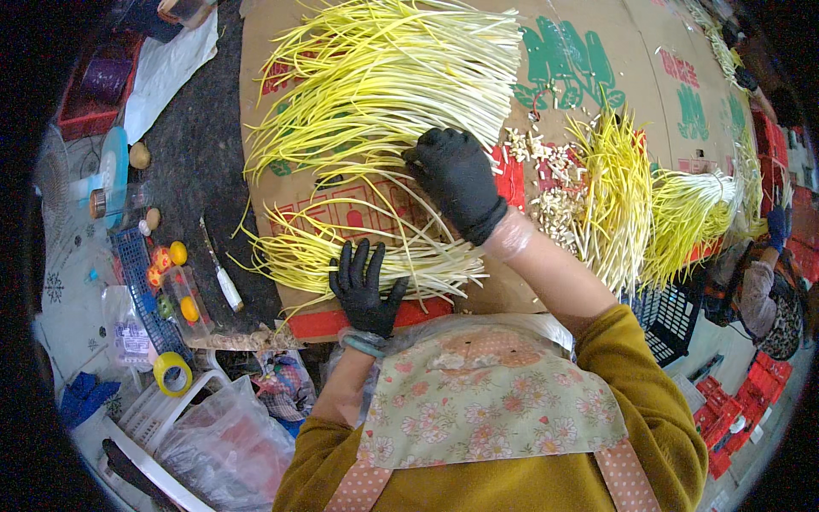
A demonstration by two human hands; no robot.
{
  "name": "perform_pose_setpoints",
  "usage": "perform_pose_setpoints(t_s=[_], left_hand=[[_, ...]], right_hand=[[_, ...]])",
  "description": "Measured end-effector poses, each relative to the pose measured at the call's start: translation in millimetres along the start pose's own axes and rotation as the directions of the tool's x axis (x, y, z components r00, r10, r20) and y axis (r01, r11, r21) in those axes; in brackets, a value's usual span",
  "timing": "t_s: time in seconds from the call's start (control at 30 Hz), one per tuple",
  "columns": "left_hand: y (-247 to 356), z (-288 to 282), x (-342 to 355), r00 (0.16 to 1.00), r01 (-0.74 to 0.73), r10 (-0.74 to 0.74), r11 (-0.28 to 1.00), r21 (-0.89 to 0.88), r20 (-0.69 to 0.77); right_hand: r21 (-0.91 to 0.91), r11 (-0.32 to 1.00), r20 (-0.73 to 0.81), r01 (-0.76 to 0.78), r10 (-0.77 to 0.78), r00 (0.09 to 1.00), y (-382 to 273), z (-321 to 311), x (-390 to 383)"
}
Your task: The person repeatedly picks up bundles of yellow and white stalks, aligns them, and places them into a blue crate. The person also uses a knife to trim the ends of the stalks on a cardboard surface.
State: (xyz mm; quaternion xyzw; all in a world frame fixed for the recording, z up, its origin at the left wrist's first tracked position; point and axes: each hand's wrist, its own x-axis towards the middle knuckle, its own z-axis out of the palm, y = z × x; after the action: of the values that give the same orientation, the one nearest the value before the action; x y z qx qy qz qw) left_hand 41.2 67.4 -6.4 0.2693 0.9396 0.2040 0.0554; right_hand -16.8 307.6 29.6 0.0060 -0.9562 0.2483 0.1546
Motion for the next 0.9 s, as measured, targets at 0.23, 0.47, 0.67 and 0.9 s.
perform_pose_setpoints(t_s=[0.23, 0.47, 0.67, 0.9], left_hand=[[1, -2, 0, 1.0, -0.01, 0.01, 1.0, -0.004, -0.005], [1, -2, 1, 0.999, -0.023, 0.022, 1.0, -0.015, -0.03], [2, -5, 1, 0.999, -0.024, 0.023, 0.999, -0.024, -0.025], [0, -3, 2, 0.998, -0.036, 0.035, 0.999, -0.023, -0.043]], right_hand=[[-0.113, 0.98, 0.153, -0.162, 0.178, 0.972, 2, 22, -6], [0.341, 0.839, 0.237, -0.425, 0.361, 0.902, -3, 6, -12], [0.531, 0.648, 0.376, -0.546, 0.397, 0.837, 0, 8, -19], [0.497, 0.633, 0.437, -0.593, 0.408, 0.802, -5, 12, -22]])
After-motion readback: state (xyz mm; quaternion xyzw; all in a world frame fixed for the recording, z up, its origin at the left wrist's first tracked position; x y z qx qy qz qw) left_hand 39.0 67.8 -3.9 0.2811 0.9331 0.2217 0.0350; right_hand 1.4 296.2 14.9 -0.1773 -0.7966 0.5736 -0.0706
